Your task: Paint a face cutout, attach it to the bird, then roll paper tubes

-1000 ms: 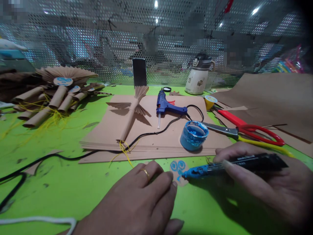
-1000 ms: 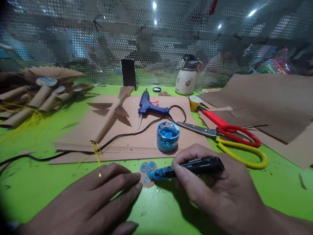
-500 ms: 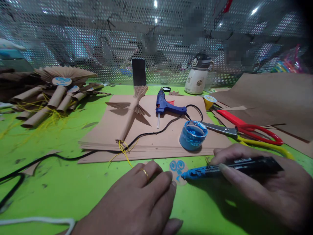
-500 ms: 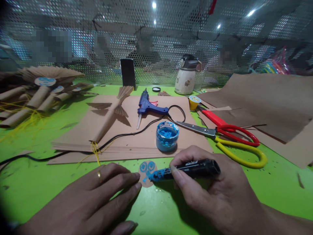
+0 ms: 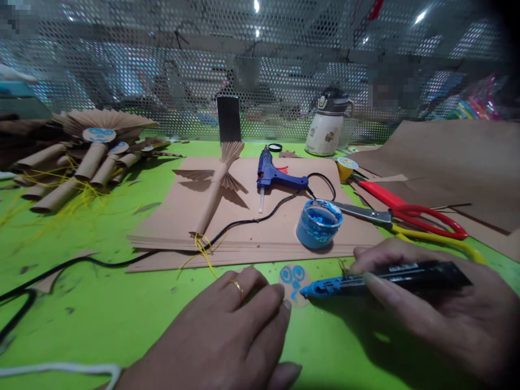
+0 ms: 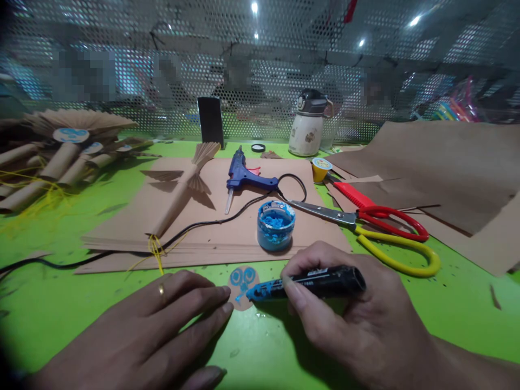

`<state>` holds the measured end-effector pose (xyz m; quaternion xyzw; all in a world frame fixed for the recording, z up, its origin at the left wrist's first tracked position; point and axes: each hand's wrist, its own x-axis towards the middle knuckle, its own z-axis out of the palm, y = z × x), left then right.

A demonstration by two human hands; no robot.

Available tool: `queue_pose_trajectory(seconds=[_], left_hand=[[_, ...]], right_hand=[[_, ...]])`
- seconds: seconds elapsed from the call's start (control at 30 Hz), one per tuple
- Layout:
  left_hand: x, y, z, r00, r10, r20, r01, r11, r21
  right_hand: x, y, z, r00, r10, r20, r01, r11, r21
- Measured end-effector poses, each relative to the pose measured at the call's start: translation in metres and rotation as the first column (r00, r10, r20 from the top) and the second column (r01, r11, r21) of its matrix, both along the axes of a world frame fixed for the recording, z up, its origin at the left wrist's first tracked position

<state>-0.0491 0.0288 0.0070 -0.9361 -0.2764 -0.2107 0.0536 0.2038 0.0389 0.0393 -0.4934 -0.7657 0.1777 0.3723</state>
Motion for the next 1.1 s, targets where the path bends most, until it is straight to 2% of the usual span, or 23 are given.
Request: queue_pose_trajectory(seconds=[0.6,0.83,1.1], left_hand=[[0.001,0.0,0.002,1.0,-0.002,0.003,0.002,1.0,0.007],[0.003,-0.001,0.009,1.0,0.004,-0.003,-0.004,1.0,0.009],[0.004,-0.003,0.011,1.0,0.002,-0.002,-0.002,1.0,-0.007]], right_hand=[[-0.002,-0.001,0.0,1.0,0.013,0.004,-0.013,0.999,0.045],[0.003,0.0,0.002,0.998,0.052,0.025,-0.053,0.998,0.043],[0.003,-0.003,0.001,0.999,0.027,0.043,-0.028,0.999,0.025]])
